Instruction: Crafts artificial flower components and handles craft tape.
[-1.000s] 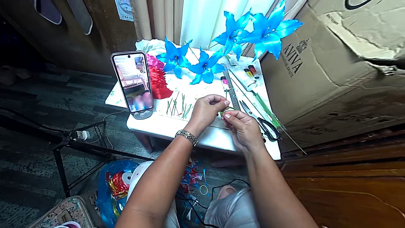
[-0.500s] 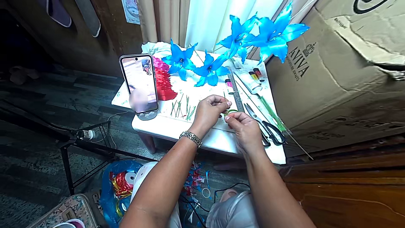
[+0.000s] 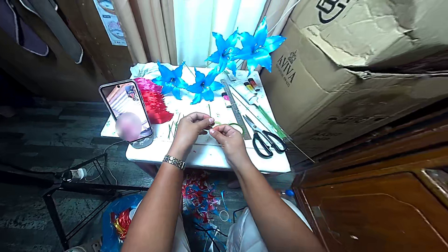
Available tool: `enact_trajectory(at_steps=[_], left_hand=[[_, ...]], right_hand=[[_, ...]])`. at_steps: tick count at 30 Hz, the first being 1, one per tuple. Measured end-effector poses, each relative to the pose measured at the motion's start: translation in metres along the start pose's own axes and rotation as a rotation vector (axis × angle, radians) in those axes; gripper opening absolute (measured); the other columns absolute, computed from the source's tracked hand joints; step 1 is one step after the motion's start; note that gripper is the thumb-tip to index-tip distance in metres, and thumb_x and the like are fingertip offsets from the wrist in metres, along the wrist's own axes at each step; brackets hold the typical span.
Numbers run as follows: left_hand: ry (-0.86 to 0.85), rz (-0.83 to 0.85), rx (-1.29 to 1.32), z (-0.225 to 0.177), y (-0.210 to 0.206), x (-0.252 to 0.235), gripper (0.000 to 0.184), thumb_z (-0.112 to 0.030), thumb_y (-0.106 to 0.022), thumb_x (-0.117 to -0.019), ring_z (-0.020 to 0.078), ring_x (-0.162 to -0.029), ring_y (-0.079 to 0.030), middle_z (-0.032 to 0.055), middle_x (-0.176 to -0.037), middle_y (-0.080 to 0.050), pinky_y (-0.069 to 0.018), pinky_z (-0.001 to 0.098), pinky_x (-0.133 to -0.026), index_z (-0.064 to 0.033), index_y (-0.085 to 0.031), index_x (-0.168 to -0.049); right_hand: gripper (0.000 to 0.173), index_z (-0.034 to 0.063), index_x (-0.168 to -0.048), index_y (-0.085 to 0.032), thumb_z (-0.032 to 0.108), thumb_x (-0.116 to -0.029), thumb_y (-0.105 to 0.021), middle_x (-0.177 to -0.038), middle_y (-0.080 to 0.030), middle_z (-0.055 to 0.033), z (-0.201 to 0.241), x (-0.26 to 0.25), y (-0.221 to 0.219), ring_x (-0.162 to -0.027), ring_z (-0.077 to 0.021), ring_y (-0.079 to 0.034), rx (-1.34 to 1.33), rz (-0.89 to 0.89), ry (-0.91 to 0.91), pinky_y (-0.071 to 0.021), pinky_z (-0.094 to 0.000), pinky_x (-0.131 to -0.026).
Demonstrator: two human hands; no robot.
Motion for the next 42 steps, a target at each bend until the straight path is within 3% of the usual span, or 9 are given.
enact_trajectory(at_steps=[3,8,20,23,26,32,34,37,42], left_hand=[[-0.01,-0.026,0.036,0.002,0.006,-0.002,0.003,-0.001,-0.067,-0.0959,0.0079,-0.072,-0.067,0.0032,-0.083,-0.07,-0.0571,0.0233,-0.068,-0.0023,-0.066,-0.099],[-0.002,-0.036,-0.037,-0.003,0.006,0.012,0.003,-0.004,-0.065,-0.0978,0.0028,-0.068,-0.063,-0.0015,-0.083,-0.067,-0.0544,0.0199,-0.067,-0.0067,-0.065,-0.098],[-0.102,0.05,-0.082,-0.006,0.003,0.014,0.007,-0.001,-0.065,-0.0963,0.003,-0.075,-0.064,-0.0011,-0.088,-0.069,-0.0539,0.0194,-0.071,-0.0066,-0.067,-0.099],[-0.118,0.039,-0.09,-0.007,0.007,0.01,0.005,-0.001,-0.065,-0.0966,0.0038,-0.077,-0.064,-0.0001,-0.089,-0.069,-0.0534,0.0198,-0.071,-0.0053,-0.067,-0.099],[-0.199,-0.017,-0.068,-0.01,0.027,-0.001,0.005,-0.001,-0.066,-0.0955,0.0073,-0.082,-0.068,0.0022,-0.091,-0.071,-0.0572,0.0239,-0.076,-0.0024,-0.068,-0.1],[-0.375,-0.066,-0.192,-0.022,0.056,0.009,0.007,-0.003,-0.068,-0.0946,0.0045,-0.083,-0.067,-0.0013,-0.092,-0.071,-0.0566,0.0237,-0.079,-0.005,-0.071,-0.1],[-0.33,-0.178,-0.353,-0.022,0.072,0.008,0.008,-0.006,-0.069,-0.0951,0.0045,-0.079,-0.067,0.0007,-0.09,-0.072,-0.0568,0.0236,-0.074,-0.0037,-0.071,-0.102],[-0.108,-0.338,-0.625,-0.024,0.095,0.013,0.01,-0.012,-0.07,-0.0967,0.0112,-0.077,-0.067,0.0065,-0.093,-0.072,-0.0558,0.0313,-0.072,-0.004,-0.072,-0.102],[0.142,-0.348,-0.813,-0.014,0.097,0.012,0.012,-0.013,-0.068,-0.0977,0.021,-0.079,-0.067,0.0113,-0.093,-0.072,-0.0548,0.0439,-0.079,-0.0025,-0.073,-0.101]], right_hand=[[0.004,0.005,-0.094,-0.065,0.007,-0.0966,-0.069,-0.079,-0.06,0.0031,-0.002,0.0,-0.005,-0.066,0.0006,-0.052,0.007,0.023,-0.015,-0.0441,-0.0154,-0.063],[0.007,0.0047,-0.093,-0.065,0.006,-0.0948,-0.071,-0.078,-0.059,0.0023,-0.002,0.002,-0.009,-0.067,-0.0007,-0.053,0.015,0.045,-0.05,-0.0451,-0.016,-0.064],[0.01,0.0042,-0.094,-0.061,0.003,-0.0935,-0.071,-0.077,-0.056,0.002,0.003,0.003,0.0,-0.062,-0.0002,-0.05,0.101,0.014,0.024,-0.043,-0.0151,-0.06],[0.013,0.0039,-0.101,-0.063,0.005,-0.0931,-0.073,-0.081,-0.058,0.0014,0.004,0.002,0.001,-0.065,-0.0011,-0.05,0.151,0.049,0.044,-0.0437,-0.0162,-0.062],[0.017,0.0034,-0.109,-0.065,0.01,-0.0955,-0.071,-0.088,-0.06,-0.0001,0.006,0.0,0.008,-0.07,-0.0017,-0.051,0.217,0.071,0.084,-0.0437,-0.0178,-0.065],[0.014,0.0014,-0.109,-0.065,0.009,-0.0973,-0.068,-0.095,-0.064,-0.0023,0.004,-0.008,0.031,-0.076,-0.0001,-0.057,0.207,-0.002,0.094,-0.0481,-0.0159,-0.072],[0.014,0.001,-0.109,-0.066,0.01,-0.0984,-0.066,-0.097,-0.065,-0.0033,0.004,-0.009,0.04,-0.08,-0.0012,-0.058,0.228,-0.018,0.098,-0.0489,-0.0176,-0.075],[0.013,0.001,-0.109,-0.066,0.011,-0.0997,-0.064,-0.097,-0.064,-0.0022,0.007,-0.012,0.051,-0.083,-0.0005,-0.059,0.242,-0.037,0.124,-0.0495,-0.0179,-0.077],[0.009,0.0019,-0.104,-0.066,0.01,-0.0995,-0.064,-0.092,-0.064,-0.0004,0.004,-0.012,0.058,-0.08,0.0001,-0.059,0.22,-0.064,0.117,-0.0491,-0.0173,-0.075]])
Point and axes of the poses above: each hand's wrist, its own x-axis away from the middle knuckle, its own y-axis out of the back of the hand, z = x × y, the point moved 6 cm from there along -x, towards the middle knuckle
